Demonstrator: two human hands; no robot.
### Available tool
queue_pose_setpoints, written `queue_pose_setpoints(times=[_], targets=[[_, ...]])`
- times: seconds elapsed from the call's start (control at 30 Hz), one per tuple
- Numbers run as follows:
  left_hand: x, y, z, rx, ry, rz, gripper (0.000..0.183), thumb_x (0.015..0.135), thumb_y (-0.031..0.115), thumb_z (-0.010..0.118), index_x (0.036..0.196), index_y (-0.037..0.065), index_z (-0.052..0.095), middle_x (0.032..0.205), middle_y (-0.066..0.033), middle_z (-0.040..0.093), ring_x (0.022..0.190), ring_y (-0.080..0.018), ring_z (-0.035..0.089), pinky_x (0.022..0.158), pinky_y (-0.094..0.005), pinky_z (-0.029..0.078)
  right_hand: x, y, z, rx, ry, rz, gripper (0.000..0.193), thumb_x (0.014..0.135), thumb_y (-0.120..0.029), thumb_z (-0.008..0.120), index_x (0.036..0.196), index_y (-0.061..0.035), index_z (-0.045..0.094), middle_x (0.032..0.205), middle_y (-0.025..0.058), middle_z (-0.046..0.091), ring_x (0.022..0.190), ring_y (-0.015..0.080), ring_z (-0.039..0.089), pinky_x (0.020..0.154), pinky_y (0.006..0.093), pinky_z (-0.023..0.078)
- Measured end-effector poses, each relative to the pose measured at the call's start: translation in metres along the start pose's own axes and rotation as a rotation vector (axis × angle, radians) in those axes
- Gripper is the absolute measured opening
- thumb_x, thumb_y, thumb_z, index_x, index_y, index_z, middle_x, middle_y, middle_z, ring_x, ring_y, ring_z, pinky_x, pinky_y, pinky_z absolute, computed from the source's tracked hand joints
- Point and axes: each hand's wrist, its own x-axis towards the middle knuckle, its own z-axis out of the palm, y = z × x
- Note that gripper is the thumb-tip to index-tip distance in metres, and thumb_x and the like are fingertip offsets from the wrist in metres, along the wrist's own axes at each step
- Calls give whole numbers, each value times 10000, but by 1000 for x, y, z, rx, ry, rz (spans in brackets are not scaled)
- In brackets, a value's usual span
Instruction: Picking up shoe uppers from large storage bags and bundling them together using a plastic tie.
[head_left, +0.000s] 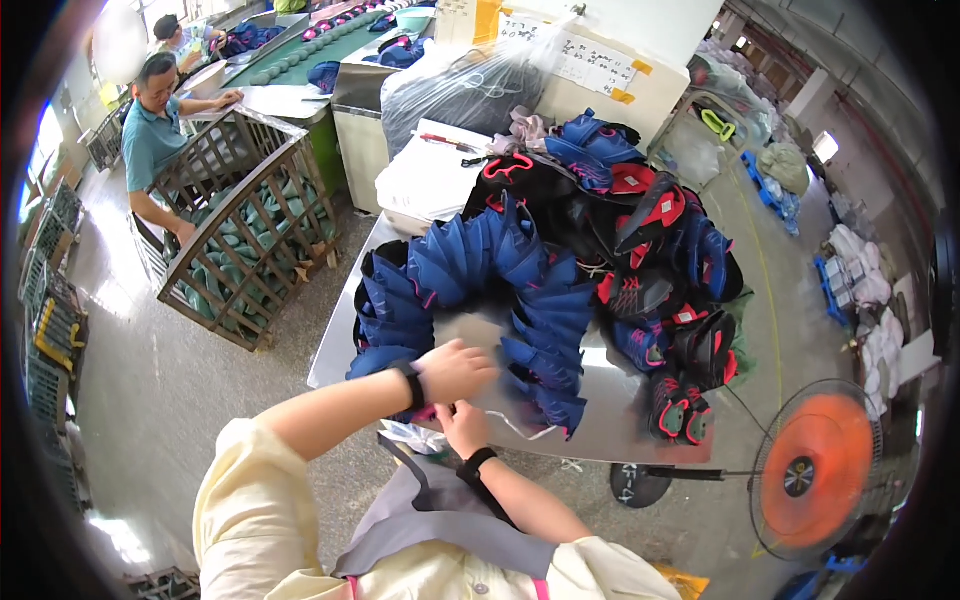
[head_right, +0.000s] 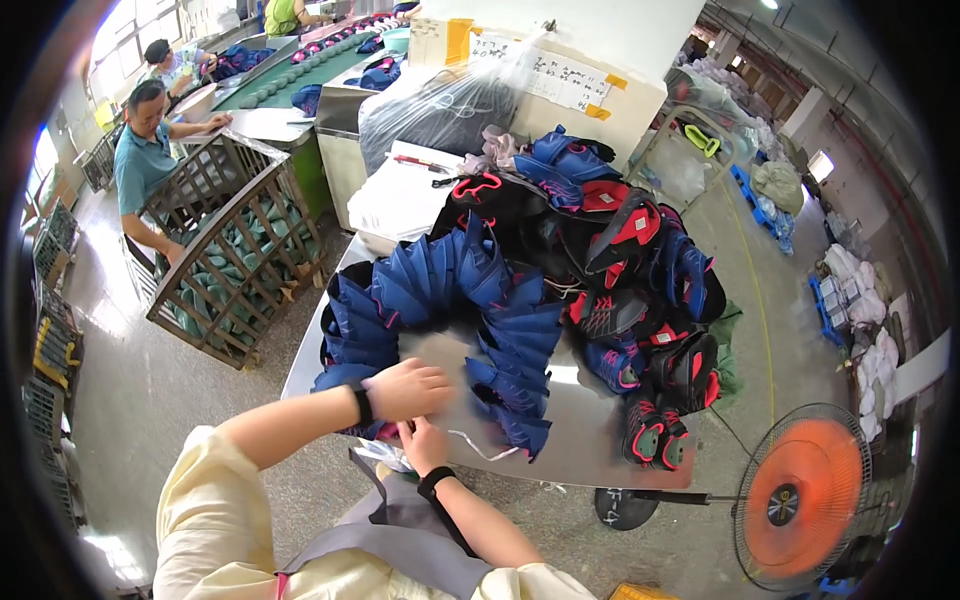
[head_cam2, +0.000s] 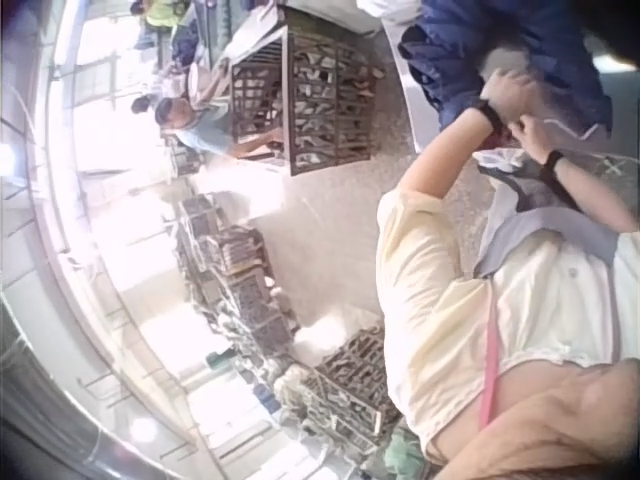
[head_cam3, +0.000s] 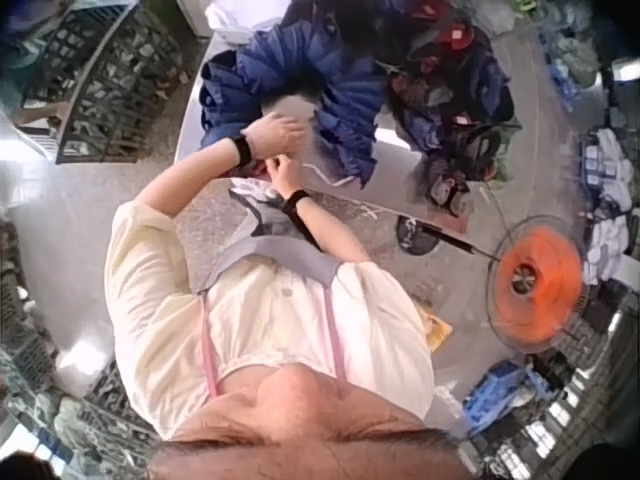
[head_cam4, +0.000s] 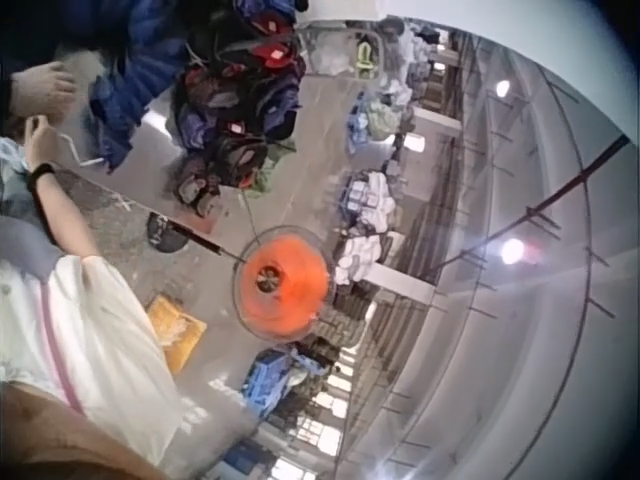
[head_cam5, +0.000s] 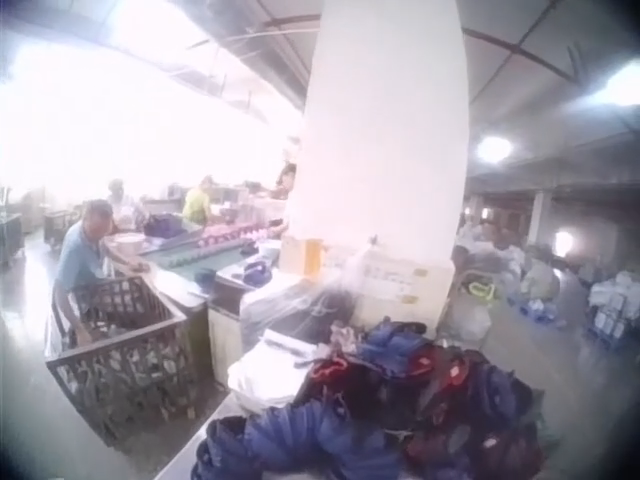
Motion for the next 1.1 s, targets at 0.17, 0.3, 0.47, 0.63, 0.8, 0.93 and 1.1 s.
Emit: queue_pose_setpoints(times=[0.17, 0.3, 0.47, 0.63, 0.8, 0.93, 1.1], targets=[[-94, 18, 49, 298, 93, -291, 708, 652, 437, 636, 1257, 148, 413, 1340, -47, 356, 1297, -213, 211, 1012, -492, 163, 6, 14, -5, 388, -119, 98, 236, 826, -241, 533, 667, -67, 553, 494, 68, 554, 473, 242, 574, 468, 347, 433], [-100, -6, 53, 247, 92, -309, 606, 701, 270, 579, 1270, 153, 404, 1373, -1, 315, 1302, -143, 197, 1034, -465, 103, -13, 8, -48, 205, -185, -22, 198, 813, -211, 528, 690, -59, 551, 537, 83, 562, 539, 262, 589, 483, 346, 434], [-96, -12, 66, 252, 211, -329, 466, 791, 182, 426, 1253, 118, 430, 1369, -31, 323, 1301, -160, 202, 1032, -459, 115, -92, 42, -138, 190, -444, 195, 129, 796, -169, 567, 752, -50, 586, 550, 74, 568, 487, 186, 564, 479, 303, 436], [-93, -14, 71, 239, 249, -308, 570, 704, 247, 551, 1245, 104, 443, 1366, -42, 328, 1309, -167, 191, 1027, -485, 93, -110, 65, -194, 286, -486, 538, 159, 773, -174, 616, 873, -52, 628, 605, 54, 577, 490, 106, 538, 503, 255, 438], [-74, -20, 5, 80, 104, -214, 690, 643, 436, 660, 1182, 47, 476, 1332, -93, 352, 1292, -224, 221, 986, -535, 195, 26, 17, -211, 38, -225, 90, 204, 755, -189, 628, 886, -33, 623, 659, 86, 595, 585, 130, 562, 547, 266, 437], [-8, -50, -15, 151, 218, -242, 572, 695, 350, 597, 1164, 42, 487, 1317, -103, 376, 1277, -235, 255, 970, -488, 243, 161, -22, -196, -60, 19, -400, 123, 790, -84, 522, 848, -31, 616, 843, 95, 612, 737, 241, 597, 623, 315, 462], [80, -89, 1, 394, 442, -369, 349, 730, 245, 489, 1015, 62, 573, 1162, -48, 482, 1176, -205, 350, 923, -411, 277, 273, -69, -142, -222, 111, -761, 184, 747, -77, 487, 868, -89, 626, 883, 74, 619, 839, 248, 590, 707, 348, 482]])
